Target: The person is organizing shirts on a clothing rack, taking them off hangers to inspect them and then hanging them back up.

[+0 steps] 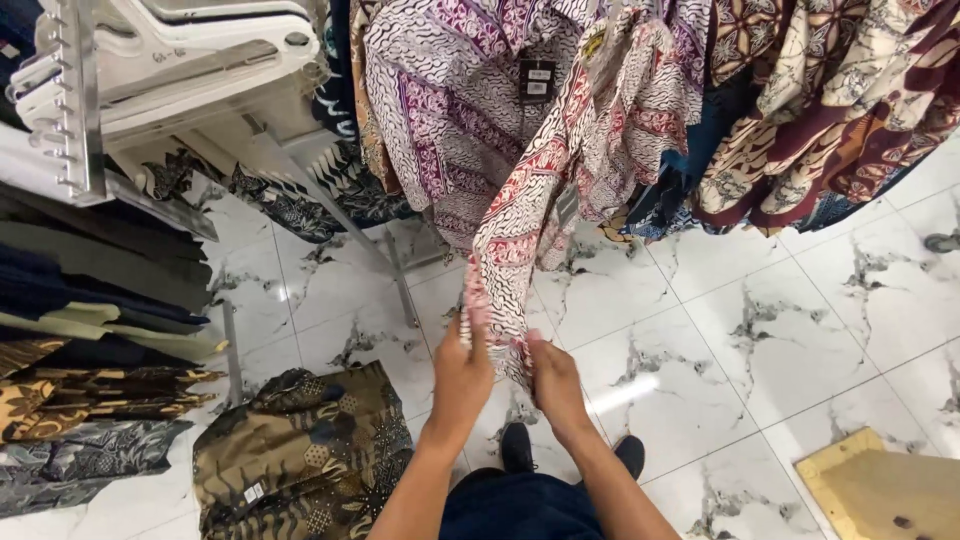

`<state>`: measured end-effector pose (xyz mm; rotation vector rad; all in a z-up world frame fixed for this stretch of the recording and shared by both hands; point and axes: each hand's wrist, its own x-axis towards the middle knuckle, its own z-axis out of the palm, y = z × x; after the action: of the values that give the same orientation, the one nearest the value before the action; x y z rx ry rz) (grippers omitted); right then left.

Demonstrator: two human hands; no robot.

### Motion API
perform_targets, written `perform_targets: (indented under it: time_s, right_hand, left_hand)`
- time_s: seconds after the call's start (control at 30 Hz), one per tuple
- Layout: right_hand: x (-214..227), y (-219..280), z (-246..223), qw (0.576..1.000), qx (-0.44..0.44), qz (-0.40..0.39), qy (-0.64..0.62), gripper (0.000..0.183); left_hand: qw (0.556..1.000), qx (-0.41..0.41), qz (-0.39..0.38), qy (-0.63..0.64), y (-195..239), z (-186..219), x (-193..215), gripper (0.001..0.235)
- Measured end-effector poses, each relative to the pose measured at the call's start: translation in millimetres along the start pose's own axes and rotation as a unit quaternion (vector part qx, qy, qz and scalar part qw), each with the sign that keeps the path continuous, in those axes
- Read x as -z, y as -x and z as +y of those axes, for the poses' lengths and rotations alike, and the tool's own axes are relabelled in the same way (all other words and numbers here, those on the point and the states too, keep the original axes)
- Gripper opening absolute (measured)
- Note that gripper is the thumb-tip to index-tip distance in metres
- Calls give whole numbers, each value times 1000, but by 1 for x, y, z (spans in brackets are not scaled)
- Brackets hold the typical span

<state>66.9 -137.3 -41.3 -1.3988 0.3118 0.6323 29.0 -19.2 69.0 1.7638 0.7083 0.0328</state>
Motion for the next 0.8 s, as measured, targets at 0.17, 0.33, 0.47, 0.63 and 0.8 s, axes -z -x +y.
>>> perform_targets:
  time_s: [0.17,0.33,0.47,0.63,0.8]
  right_hand:
    - [9,-19,33,982,87,130,108,44]
    - [17,-20,40,977,124,115,131,51]
    - [37,-41,60,990,72,52,114,45]
    - [36,-56,68,997,35,-5,-67,11]
    - [32,-66,59,973,13,-40,-228,19]
  left_hand:
    - [994,-100,32,14,-14,-40,-11,57]
    - [991,-123,54,5,-24,-61,4,52]
    - [997,-75,-8,-8,-28,-66,20,69]
    - [990,-134,37,-34,-24,-28,27,53]
    - [985,-163,54,29,-30,-31,2,31]
